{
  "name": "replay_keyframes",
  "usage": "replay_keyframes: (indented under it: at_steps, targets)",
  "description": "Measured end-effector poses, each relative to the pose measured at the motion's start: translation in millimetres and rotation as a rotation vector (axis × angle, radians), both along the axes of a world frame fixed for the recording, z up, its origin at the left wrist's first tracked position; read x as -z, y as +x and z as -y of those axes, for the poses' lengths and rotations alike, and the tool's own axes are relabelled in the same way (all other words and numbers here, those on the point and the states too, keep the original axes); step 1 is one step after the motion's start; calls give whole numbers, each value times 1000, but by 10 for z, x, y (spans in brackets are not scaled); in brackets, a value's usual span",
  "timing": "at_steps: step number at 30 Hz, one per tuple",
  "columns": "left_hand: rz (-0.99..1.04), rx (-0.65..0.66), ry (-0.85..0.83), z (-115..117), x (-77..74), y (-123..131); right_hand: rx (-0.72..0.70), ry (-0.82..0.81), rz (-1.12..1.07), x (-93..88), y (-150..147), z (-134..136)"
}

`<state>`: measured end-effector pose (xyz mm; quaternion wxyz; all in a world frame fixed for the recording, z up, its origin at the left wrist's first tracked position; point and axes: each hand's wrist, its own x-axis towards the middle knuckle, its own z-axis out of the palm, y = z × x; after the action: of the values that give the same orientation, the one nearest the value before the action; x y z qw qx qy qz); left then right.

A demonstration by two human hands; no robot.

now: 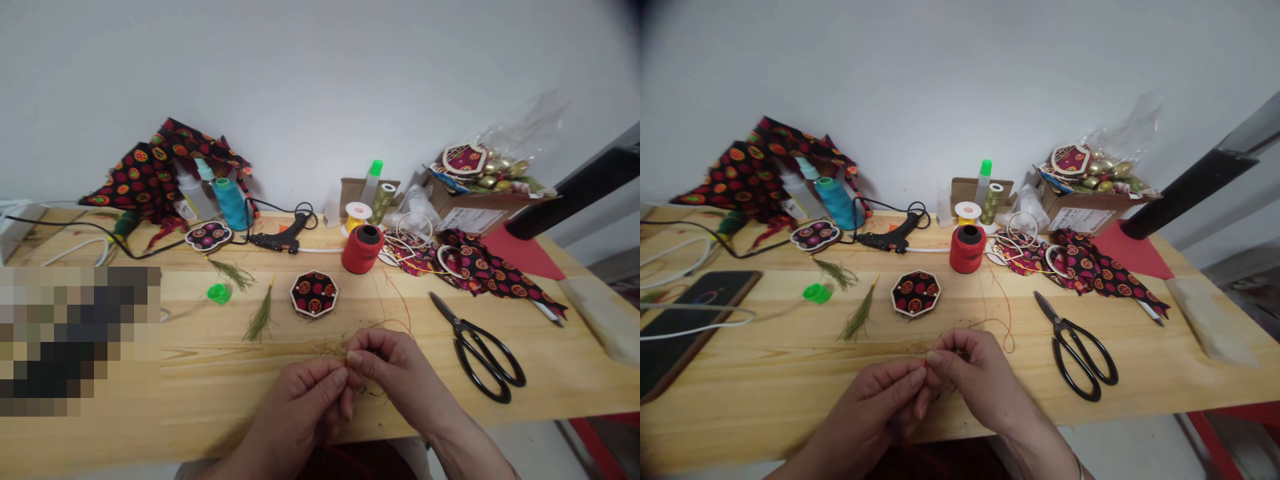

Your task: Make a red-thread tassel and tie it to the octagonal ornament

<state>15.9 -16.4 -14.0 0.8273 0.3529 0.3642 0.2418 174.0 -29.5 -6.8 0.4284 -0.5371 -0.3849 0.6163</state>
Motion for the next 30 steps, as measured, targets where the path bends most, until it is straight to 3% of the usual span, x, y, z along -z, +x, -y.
replay_keyframes:
  at_steps: [9, 15, 30]
  targets:
    - [2, -44, -44, 1, 24, 11, 59, 9, -41, 38, 29, 3]
    - [-23, -9, 7, 10, 38, -5, -47, 21, -223, 73, 37, -11]
    - [158, -55, -145, -1, 26, 13, 16, 165, 187, -71, 3, -24]
